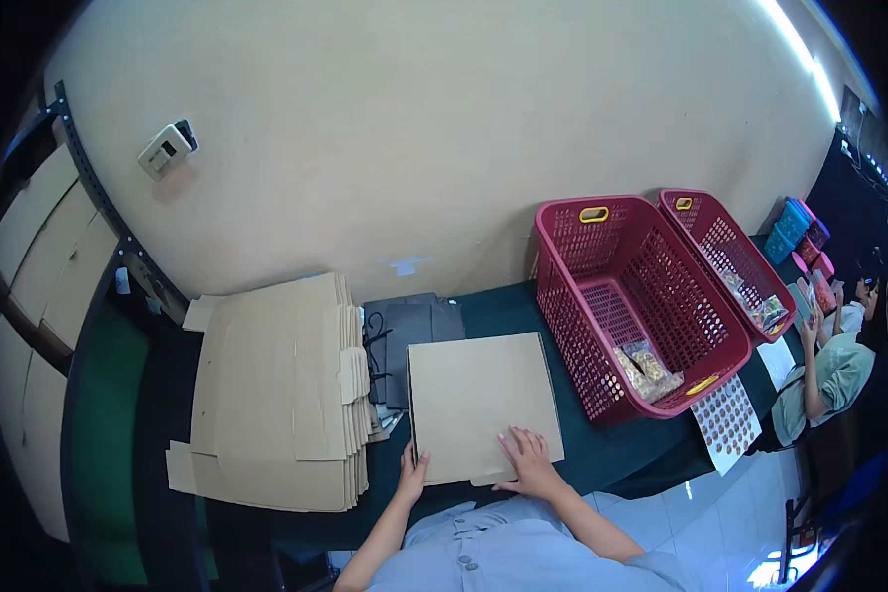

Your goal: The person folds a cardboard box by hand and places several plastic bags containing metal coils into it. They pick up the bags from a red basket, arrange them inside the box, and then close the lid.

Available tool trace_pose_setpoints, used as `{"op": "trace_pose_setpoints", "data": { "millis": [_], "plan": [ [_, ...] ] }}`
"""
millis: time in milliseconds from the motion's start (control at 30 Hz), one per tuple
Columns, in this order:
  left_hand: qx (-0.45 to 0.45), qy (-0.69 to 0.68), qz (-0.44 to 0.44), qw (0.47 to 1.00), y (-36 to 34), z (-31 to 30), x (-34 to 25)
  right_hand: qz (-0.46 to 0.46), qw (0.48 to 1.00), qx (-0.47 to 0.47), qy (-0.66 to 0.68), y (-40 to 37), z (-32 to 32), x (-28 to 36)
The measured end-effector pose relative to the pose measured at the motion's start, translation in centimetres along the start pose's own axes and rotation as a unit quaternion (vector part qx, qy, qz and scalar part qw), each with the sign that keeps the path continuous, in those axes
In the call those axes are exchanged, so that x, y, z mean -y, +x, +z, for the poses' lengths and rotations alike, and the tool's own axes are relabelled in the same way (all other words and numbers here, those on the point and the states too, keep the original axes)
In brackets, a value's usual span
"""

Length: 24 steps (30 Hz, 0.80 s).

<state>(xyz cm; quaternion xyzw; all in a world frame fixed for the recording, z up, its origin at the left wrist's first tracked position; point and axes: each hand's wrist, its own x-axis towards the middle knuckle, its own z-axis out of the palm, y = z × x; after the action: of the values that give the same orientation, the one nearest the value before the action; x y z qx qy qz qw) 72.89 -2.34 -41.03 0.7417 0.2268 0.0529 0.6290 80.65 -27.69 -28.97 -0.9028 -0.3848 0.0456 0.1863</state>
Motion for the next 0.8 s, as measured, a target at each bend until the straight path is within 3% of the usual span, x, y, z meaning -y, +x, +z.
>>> {"op": "trace_pose_setpoints", "data": {
  "millis": [100,167,200,233,800],
  "plan": [
    [0.004,-0.023,-0.003,1.000,-0.1,-0.4,0.3,-0.001,0.999,-0.027,0.022,0.2,0.8,-0.1],
    [0.062,-0.110,-0.018,0.992,-0.1,-1.4,-0.1,0.004,0.999,-0.045,0.029,0.4,1.0,0.2],
    [0.075,-0.143,-0.122,0.979,-1.2,-2.1,-2.6,0.004,0.999,-0.045,0.031,0.7,0.8,0.3],
    [0.093,-0.135,-0.144,0.976,-0.6,-2.7,-0.4,0.005,0.998,-0.045,0.032,1.0,0.5,0.4],
    [0.135,-0.115,-0.142,0.974,-2.2,-3.5,-2.5,0.040,0.991,-0.033,0.127,1.0,-0.2,0.5]
  ]
}}
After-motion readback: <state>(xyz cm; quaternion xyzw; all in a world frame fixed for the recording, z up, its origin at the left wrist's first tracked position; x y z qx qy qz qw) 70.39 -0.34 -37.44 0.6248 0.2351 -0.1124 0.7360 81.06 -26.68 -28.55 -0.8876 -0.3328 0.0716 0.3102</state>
